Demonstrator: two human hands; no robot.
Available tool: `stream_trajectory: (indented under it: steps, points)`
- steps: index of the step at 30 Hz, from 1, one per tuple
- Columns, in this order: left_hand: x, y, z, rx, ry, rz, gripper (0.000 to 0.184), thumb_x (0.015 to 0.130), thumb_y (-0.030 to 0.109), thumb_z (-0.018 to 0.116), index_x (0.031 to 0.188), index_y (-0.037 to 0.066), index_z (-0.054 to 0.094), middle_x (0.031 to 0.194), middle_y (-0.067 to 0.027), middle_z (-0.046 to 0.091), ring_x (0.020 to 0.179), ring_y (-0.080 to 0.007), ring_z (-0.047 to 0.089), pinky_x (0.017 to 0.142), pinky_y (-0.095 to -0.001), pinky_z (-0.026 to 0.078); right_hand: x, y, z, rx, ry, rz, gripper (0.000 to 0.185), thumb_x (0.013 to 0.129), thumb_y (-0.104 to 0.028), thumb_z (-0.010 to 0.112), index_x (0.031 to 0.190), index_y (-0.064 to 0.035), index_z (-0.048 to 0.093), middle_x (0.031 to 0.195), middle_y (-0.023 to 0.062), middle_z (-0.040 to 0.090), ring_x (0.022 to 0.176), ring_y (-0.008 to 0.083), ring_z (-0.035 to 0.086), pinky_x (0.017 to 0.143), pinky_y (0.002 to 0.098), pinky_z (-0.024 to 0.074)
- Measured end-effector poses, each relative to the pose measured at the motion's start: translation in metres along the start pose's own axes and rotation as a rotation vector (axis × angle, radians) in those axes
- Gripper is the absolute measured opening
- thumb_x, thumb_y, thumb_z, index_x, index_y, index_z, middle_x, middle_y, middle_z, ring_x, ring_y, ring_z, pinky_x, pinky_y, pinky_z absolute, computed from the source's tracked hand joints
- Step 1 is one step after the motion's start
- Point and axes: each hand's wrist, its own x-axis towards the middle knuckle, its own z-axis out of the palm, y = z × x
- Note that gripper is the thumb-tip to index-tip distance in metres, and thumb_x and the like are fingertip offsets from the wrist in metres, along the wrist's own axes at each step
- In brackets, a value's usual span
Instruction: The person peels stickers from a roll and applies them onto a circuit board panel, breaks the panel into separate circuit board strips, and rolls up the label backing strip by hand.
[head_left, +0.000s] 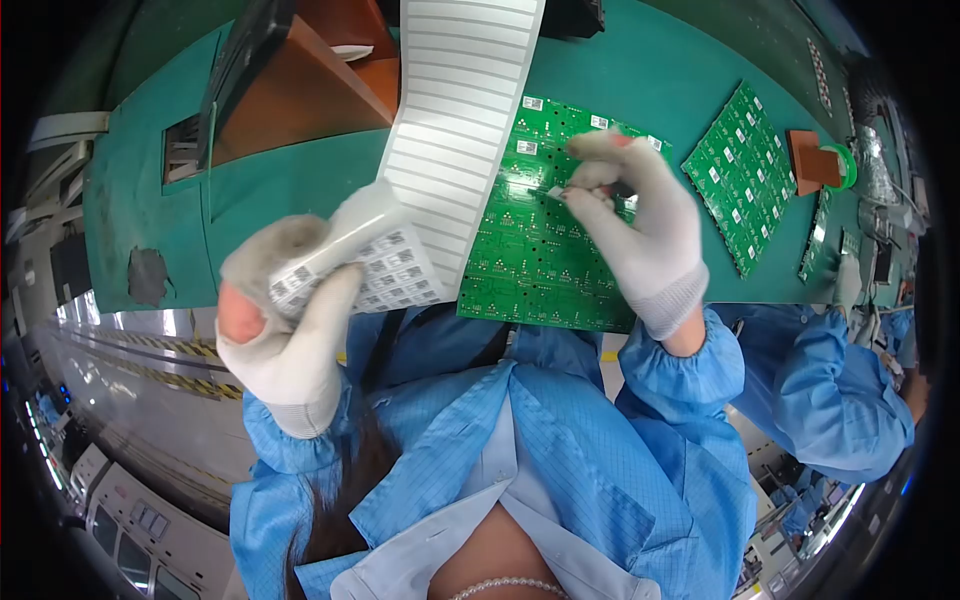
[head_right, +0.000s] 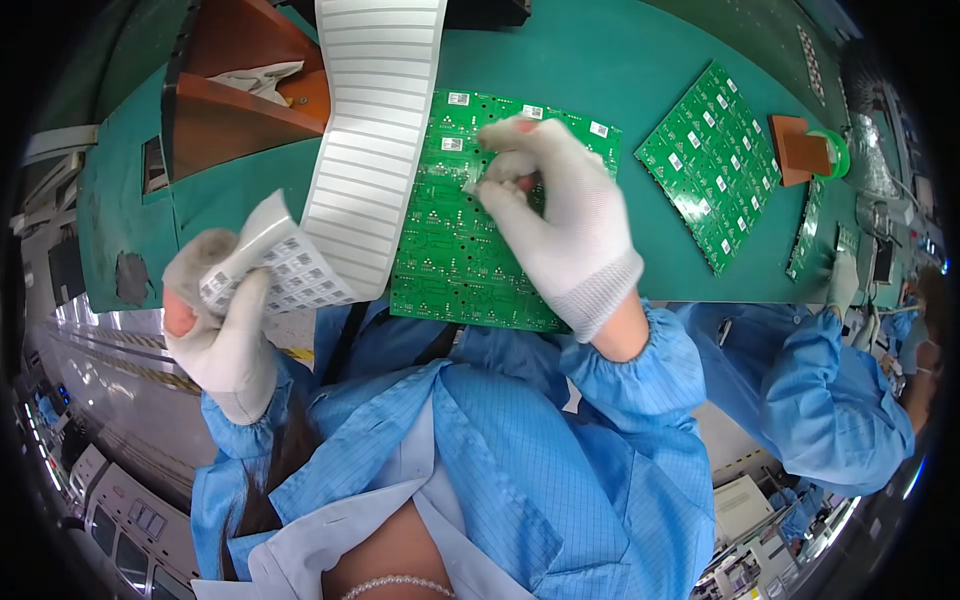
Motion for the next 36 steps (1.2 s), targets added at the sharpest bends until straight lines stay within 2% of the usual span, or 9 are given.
stream_trajectory:
  steps: [2, 6, 12, 21, 36]
  points:
    - [0.0, -0.006, -0.005, 0.011, 0.047, 0.034, 0.046, 0.082, -0.009, 0.075, 0.125, -0.002, 0.059, 0.115, -0.0145, 0.069, 0.101, -0.0204, 0.068, 0.089, -0.0325, 0.055, 0.0, 0.003, 0.009, -0.003, -0.068, 0.079, 0.027, 0.085, -0.003, 0.071, 0.111, -0.0041, 0.065, 0.084, 0.0042, 0.069, 0.08, 0.0174, 0.065, 0.079, 0.0314, 0.0507]
    - [-0.002, -0.004, -0.004, 0.037, 0.033, -0.011, 0.046, 0.082, -0.008, 0.076, 0.125, -0.001, 0.059, 0.115, -0.0135, 0.068, 0.103, -0.0197, 0.066, 0.091, -0.033, 0.054, 0.006, 0.008, 0.019, -0.067, -0.089, 0.026, 0.026, 0.084, -0.005, 0.069, 0.11, -0.0058, 0.066, 0.08, 0.0029, 0.068, 0.076, 0.0205, 0.064, 0.082, 0.0358, 0.047]
    - [0.001, -0.006, -0.003, 0.028, 0.027, -0.039, 0.046, 0.082, -0.007, 0.076, 0.125, -0.001, 0.06, 0.115, -0.013, 0.068, 0.103, -0.0197, 0.066, 0.091, -0.0329, 0.054, 0.01, 0.01, 0.026, -0.135, -0.108, -0.011, 0.026, 0.085, -0.008, 0.068, 0.111, -0.0076, 0.066, 0.078, 0.0006, 0.067, 0.078, 0.0207, 0.063, 0.085, 0.0368, 0.0445]
    - [0.001, -0.008, -0.001, 0.016, 0.009, -0.07, 0.046, 0.082, -0.008, 0.077, 0.124, -0.001, 0.06, 0.115, -0.0134, 0.068, 0.102, -0.0194, 0.067, 0.09, -0.0328, 0.055, 0.013, 0.011, 0.028, -0.172, -0.115, -0.012, 0.025, 0.086, -0.009, 0.068, 0.111, -0.0072, 0.065, 0.079, 0.0005, 0.069, 0.081, 0.0208, 0.064, 0.085, 0.0378, 0.0445]
    - [0.0, -0.01, -0.001, -0.015, -0.013, -0.089, 0.046, 0.082, -0.007, 0.078, 0.124, -0.001, 0.062, 0.114, -0.0117, 0.07, 0.102, -0.0176, 0.067, 0.091, -0.0314, 0.054, 0.009, 0.007, 0.035, -0.286, -0.078, -0.081, 0.027, 0.087, -0.01, 0.068, 0.113, -0.0071, 0.062, 0.081, 0.0032, 0.07, 0.085, 0.0267, 0.066, 0.083, 0.0421, 0.0453]
